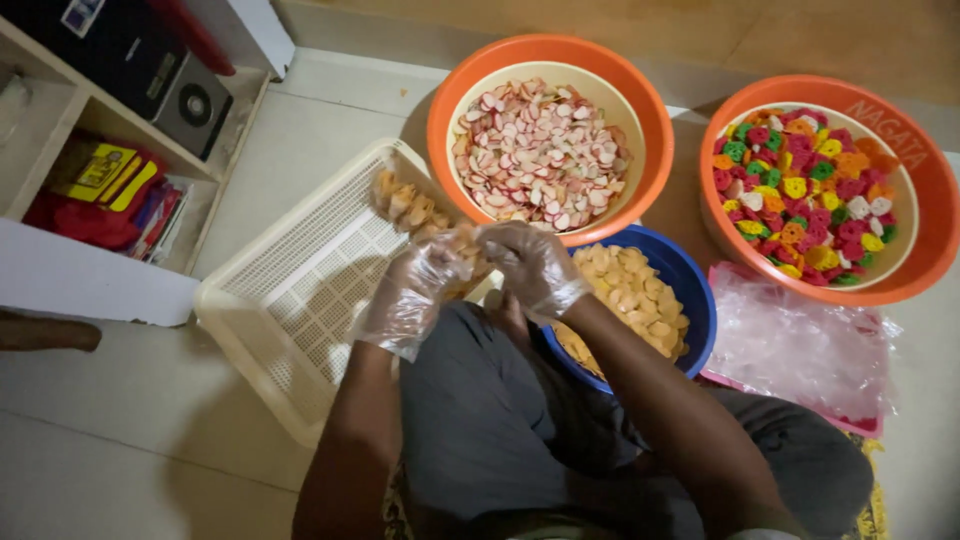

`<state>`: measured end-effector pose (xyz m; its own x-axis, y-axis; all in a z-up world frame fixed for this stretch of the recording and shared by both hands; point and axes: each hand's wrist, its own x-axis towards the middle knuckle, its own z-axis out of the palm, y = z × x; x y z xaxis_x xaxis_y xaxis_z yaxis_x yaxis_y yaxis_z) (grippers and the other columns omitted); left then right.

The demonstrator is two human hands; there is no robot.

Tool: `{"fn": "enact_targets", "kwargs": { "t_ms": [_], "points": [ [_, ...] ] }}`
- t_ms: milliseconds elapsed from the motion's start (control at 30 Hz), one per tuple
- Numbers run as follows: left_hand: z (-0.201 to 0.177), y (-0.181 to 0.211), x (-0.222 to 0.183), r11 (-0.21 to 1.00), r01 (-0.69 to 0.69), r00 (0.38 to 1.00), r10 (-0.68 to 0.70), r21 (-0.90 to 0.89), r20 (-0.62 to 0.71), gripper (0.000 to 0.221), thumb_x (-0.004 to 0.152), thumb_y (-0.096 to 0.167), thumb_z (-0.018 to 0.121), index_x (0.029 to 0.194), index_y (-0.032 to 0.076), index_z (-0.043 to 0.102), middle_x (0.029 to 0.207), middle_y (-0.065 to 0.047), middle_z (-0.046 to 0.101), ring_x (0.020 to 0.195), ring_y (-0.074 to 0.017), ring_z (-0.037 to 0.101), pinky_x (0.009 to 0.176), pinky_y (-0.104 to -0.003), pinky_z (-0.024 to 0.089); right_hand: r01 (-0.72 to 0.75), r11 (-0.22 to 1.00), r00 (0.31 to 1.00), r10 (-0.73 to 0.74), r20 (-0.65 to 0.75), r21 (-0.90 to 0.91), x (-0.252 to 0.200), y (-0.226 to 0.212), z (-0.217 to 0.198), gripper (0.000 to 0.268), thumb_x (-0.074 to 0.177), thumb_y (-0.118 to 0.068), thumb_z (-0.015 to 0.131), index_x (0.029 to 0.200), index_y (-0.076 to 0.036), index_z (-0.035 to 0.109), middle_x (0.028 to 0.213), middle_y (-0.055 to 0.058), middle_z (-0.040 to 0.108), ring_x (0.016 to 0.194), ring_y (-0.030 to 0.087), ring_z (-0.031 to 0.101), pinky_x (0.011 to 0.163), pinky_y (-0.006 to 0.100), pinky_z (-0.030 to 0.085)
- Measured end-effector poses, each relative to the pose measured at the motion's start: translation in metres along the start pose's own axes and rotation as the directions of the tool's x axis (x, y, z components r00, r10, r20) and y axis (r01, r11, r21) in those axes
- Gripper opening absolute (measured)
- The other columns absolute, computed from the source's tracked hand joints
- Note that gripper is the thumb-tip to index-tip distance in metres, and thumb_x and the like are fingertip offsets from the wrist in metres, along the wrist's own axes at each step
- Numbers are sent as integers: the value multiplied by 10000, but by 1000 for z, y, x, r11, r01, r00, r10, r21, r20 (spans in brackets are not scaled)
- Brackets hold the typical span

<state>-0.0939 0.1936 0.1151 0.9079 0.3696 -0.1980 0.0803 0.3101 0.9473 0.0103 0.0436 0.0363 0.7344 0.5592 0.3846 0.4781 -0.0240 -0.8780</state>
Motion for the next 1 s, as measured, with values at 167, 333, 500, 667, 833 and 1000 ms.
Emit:
{"fn": "enact_targets", "kwargs": {
  "t_ms": [167, 333, 500, 667, 833, 1000],
  "points": [
    [-71, -63, 25, 787, -257, 965, 241, 561, 103, 325, 765, 26, 854, 982, 112, 628, 840, -18, 747, 887, -99, 713, 884, -278, 543, -67, 994, 981, 81, 178, -84, 19, 20, 34, 186, 996, -181, 624, 1090, -83, 752, 1072, 202, 740, 1069, 434, 683, 936, 511, 547],
    [-74, -37, 13, 955, 76, 995, -56, 287, -80, 129, 865, 36, 743, 917, 78, 634, 798, -18, 678, 803, -133, 652, 859, -309, 513, -188, 978, 945, 204, 256, -85, 32, 30, 64, 232, 989, -201, 624, 1115, -46, 743, 1105, 221, 739, 1102, 431, 679, 955, 512, 540],
    [-123, -124, 55, 744, 80, 997, -69, 664, -43, 145, 905, 239, 767, 977, 152, 677, 806, -50, 724, 798, -195, 701, 739, -391, 540, -403, 823, 785, 535, 311, -400, 51, 12, 80, 315, 937, -455, 623, 1164, -287, 762, 1176, 50, 757, 1154, 274, 694, 1009, 398, 545],
    [-116, -134, 64, 662, 345, 939, -252, 665, -236, 213, 957, 374, 677, 1067, 195, 708, 906, -64, 752, 912, -258, 740, 776, -397, 531, -534, 710, 705, 674, 221, -459, 53, 62, 111, 247, 864, -376, 694, 1087, -343, 794, 1107, 55, 778, 1098, 300, 713, 955, 418, 585],
    [-116, -162, 77, 575, 361, 931, -263, 734, -252, 255, 944, 410, 626, 1066, 210, 728, 967, -91, 765, 1012, -306, 733, 854, -439, 573, -568, 692, 681, 699, 219, -446, 53, 86, 115, 254, 864, -332, 698, 1085, -259, 800, 1102, 102, 773, 1121, 327, 700, 965, 457, 576],
    [-113, -175, 82, 727, 275, 959, -255, 630, -124, 393, 767, 304, 844, 1078, 118, 692, 982, -118, 764, 984, -301, 733, 870, -421, 564, -529, 682, 677, 698, 234, -505, 50, 123, 111, 259, 888, -359, 670, 1116, -307, 781, 1170, 46, 759, 1174, 285, 676, 998, 431, 562]
  ]
}}
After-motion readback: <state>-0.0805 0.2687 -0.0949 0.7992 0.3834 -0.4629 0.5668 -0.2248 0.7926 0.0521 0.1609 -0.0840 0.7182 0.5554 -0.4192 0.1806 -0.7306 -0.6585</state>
